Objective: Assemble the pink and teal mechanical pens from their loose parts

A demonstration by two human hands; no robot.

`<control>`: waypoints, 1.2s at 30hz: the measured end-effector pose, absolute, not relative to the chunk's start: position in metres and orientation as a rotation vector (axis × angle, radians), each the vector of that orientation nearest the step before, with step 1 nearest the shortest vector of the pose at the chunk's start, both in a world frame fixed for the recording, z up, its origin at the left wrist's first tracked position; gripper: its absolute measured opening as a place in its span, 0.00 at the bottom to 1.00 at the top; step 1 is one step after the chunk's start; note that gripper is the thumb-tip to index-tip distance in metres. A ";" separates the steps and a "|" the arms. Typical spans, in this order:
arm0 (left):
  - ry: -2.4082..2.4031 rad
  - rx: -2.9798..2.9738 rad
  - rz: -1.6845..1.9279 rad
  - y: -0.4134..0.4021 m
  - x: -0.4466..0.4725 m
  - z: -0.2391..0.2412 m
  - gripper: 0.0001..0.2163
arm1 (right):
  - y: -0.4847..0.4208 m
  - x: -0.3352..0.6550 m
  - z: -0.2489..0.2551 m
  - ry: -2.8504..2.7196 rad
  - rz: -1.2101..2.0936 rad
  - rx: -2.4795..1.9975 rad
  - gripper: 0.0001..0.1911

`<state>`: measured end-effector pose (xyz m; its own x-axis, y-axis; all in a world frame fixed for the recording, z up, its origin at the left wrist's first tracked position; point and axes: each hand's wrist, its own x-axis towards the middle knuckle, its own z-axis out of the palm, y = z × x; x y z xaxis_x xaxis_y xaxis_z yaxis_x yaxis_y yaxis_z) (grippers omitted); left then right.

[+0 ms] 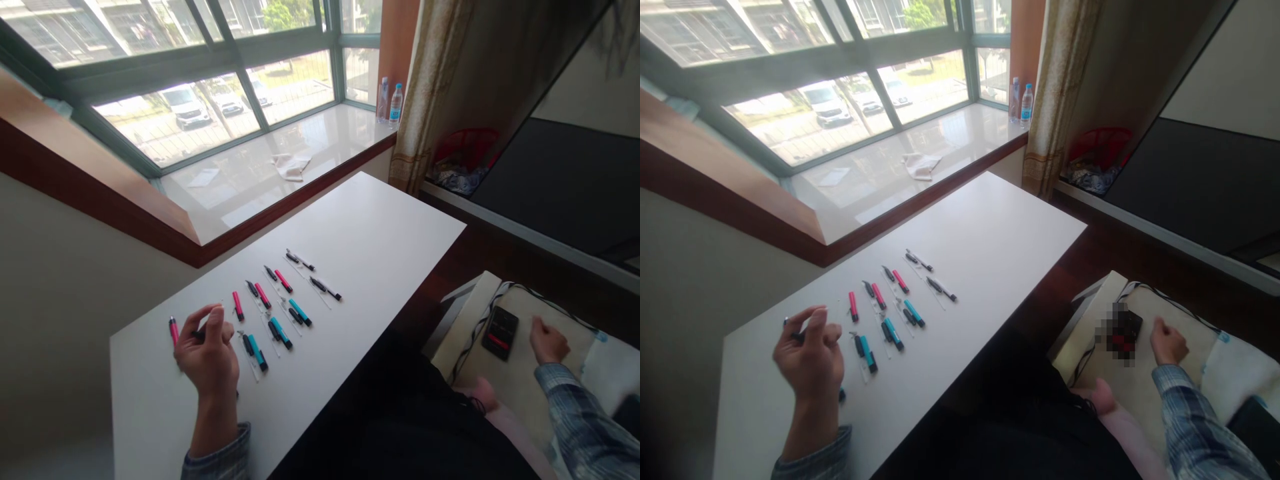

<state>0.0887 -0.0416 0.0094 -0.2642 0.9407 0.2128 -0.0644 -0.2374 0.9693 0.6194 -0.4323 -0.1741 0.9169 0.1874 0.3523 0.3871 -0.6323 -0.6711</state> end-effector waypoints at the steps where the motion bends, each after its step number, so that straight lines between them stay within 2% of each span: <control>1: 1.198 1.157 1.622 -0.040 0.085 0.009 0.14 | -0.418 0.623 -0.170 -0.358 -0.369 -2.263 0.26; 4: 1.175 1.134 1.626 -0.036 0.073 0.008 0.15 | -0.347 0.613 -0.146 -0.297 -0.446 -2.177 0.21; 7: 1.164 1.166 1.601 -0.037 0.065 0.005 0.14 | -0.257 0.557 -0.097 -0.590 -0.360 -1.929 0.21; 12: 1.156 1.288 1.456 -0.046 0.060 0.002 0.12 | -0.151 0.391 0.010 -1.358 0.088 -1.303 0.12; 15: 1.168 1.298 1.451 -0.046 0.055 0.000 0.12 | -0.109 0.304 0.043 -1.744 0.327 -0.934 0.05; 18: 1.192 1.258 1.481 -0.044 0.046 -0.002 0.12 | -0.067 0.248 0.043 -1.965 0.432 -0.775 0.08; 22: 1.255 1.242 1.506 -0.046 0.037 -0.004 0.13 | -0.030 0.212 0.018 -1.963 0.562 -0.693 0.10; 26: 1.277 1.246 1.416 -0.050 0.040 -0.004 0.13 | -0.028 0.206 -0.007 -1.804 0.601 -0.760 0.05; 36: 1.488 1.534 1.216 -0.047 0.036 0.008 0.20 | -0.027 0.214 -0.016 -1.779 0.536 -0.897 0.04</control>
<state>0.0364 -0.0470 0.0083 -0.0850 0.9824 0.1661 0.3581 -0.1255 0.9252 0.2144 -0.0267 -0.0161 -0.1949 0.7808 0.5936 0.3230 0.6225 -0.7129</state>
